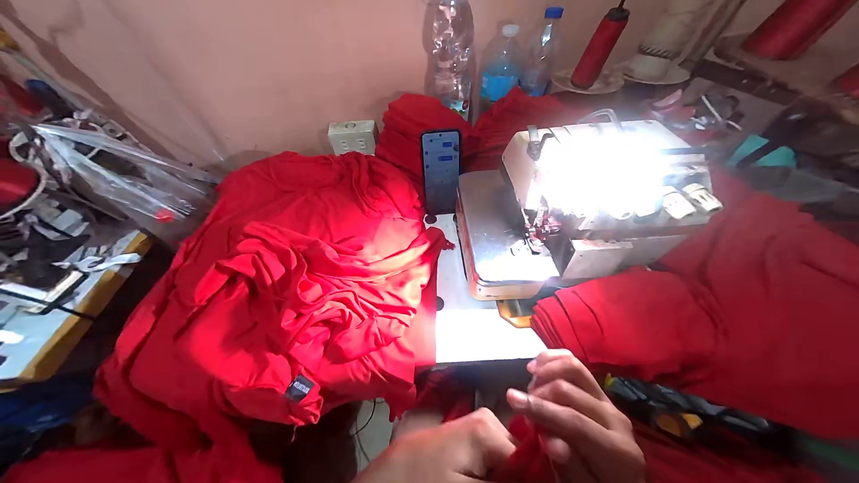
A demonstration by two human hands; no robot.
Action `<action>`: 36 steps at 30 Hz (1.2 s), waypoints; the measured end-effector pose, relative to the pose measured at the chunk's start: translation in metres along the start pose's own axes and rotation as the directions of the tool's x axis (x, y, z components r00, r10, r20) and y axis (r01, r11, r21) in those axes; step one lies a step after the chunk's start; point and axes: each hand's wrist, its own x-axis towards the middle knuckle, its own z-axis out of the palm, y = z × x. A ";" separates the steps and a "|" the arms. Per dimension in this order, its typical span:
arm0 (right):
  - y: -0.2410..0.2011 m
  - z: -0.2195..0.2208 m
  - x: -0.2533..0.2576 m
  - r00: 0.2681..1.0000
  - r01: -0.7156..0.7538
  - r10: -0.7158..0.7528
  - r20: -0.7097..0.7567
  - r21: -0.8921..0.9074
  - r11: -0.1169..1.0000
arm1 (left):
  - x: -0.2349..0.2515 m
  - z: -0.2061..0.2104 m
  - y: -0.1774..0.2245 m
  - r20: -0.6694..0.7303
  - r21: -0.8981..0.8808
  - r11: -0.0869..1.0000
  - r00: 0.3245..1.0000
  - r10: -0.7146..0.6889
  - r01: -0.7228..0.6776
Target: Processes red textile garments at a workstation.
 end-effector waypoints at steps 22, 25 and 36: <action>0.055 0.030 0.014 0.973 -0.151 0.162 -0.165 0.080 0.985 | 0.018 -0.059 0.035 -0.793 0.139 0.987 0.606 0.065 0.076; 0.051 0.030 0.040 0.989 -0.116 0.120 -0.091 0.053 0.992 | 0.010 -0.049 0.036 -0.690 0.139 0.977 0.723 -0.019 0.159; 0.081 0.042 -0.031 0.981 -0.179 0.186 0.062 -0.105 0.978 | 0.087 -0.192 0.044 -0.783 0.621 0.341 0.576 0.235 0.705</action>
